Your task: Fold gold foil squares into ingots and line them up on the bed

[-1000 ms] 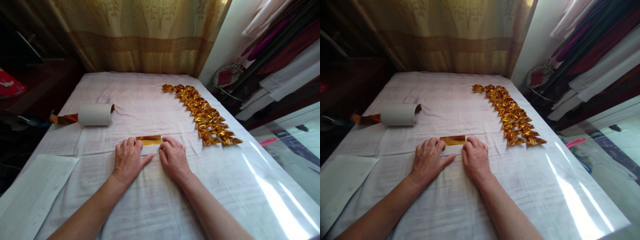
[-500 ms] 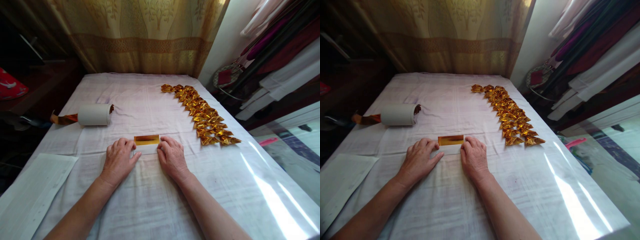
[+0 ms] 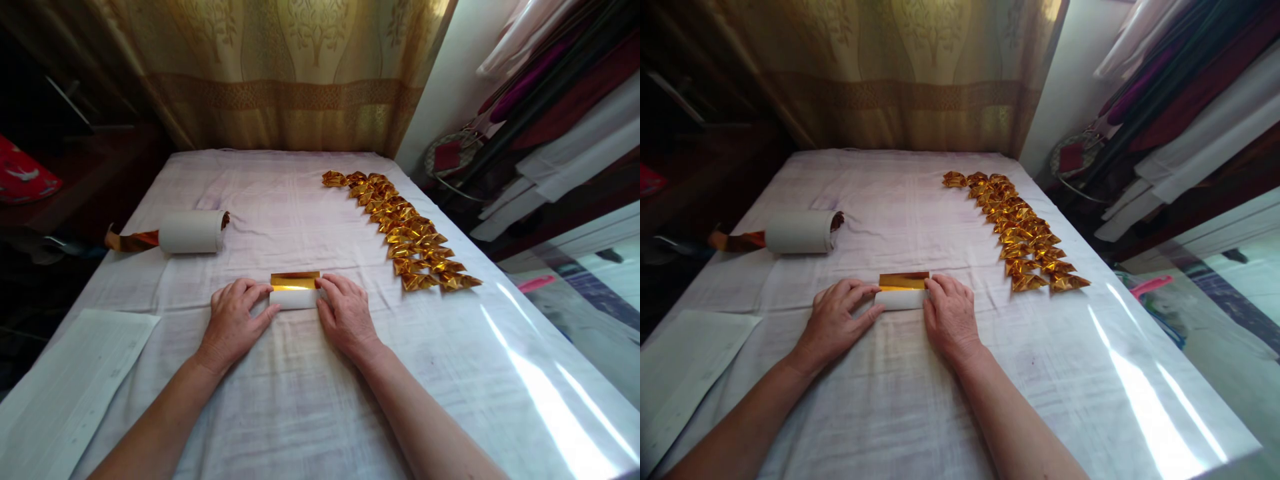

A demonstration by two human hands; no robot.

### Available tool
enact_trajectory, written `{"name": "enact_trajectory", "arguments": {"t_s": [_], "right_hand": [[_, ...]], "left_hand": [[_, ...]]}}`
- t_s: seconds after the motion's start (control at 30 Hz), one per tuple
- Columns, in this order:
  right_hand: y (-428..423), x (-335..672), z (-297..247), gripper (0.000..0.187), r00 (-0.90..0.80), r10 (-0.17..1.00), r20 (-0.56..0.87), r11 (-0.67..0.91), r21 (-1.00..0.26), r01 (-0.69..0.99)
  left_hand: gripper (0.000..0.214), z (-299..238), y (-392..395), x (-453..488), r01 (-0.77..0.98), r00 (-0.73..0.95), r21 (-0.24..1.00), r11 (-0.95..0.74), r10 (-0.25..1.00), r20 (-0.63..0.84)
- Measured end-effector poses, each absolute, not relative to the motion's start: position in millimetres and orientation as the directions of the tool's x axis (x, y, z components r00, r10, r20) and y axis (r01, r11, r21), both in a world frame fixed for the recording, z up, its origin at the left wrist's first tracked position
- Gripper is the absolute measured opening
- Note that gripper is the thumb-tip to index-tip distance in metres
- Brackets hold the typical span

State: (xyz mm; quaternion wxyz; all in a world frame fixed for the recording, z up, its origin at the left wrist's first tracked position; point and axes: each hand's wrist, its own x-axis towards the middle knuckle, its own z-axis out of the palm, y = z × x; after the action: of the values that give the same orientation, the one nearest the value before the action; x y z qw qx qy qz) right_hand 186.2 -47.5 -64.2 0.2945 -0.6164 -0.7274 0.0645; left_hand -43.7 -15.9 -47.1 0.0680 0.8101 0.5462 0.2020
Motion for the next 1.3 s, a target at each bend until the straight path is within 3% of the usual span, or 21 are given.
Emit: {"name": "enact_trajectory", "arguments": {"t_s": [0.4, 0.57, 0.77, 0.97, 1.13, 1.3], "right_hand": [[-50.2, 191.7, -63.2, 0.022, -0.036, 0.913, 0.407, 0.276, -0.549, 0.789], [-50.2, 193.5, -62.5, 0.033, -0.077, 0.922, 0.378, 0.282, -0.522, 0.805], [-48.8, 196.5, -67.0, 0.024, -0.119, 0.9, 0.419, 0.332, -0.481, 0.811], [-48.6, 196.6, -61.6, 0.017, -0.132, 0.875, 0.467, 0.377, -0.485, 0.789], [-49.1, 195.4, -52.3, 0.018, -0.131, 0.852, 0.506, 0.433, -0.544, 0.719], [-51.4, 191.7, -46.5, 0.022, -0.087, 0.869, 0.486, 0.426, -0.65, 0.629]], "left_hand": [[0.019, -52.0, -13.6, -41.7, 0.76, 0.368, 0.455, -0.464, 0.884, 0.287], [0.012, -49.8, -14.6, -41.9, 0.754, 0.373, 0.441, -0.487, 0.87, 0.323], [0.007, -51.3, -14.4, -43.9, 0.697, 0.437, 0.43, -0.574, 0.815, 0.381], [0.019, -52.1, -13.1, -45.3, 0.677, 0.406, 0.465, -0.57, 0.817, 0.411], [0.027, -49.1, -16.0, -43.6, 0.62, 0.243, 0.665, -0.417, 0.908, 0.343], [0.055, -43.7, -16.2, -37.3, 0.354, 0.125, 0.922, -0.159, 0.985, 0.121]]}}
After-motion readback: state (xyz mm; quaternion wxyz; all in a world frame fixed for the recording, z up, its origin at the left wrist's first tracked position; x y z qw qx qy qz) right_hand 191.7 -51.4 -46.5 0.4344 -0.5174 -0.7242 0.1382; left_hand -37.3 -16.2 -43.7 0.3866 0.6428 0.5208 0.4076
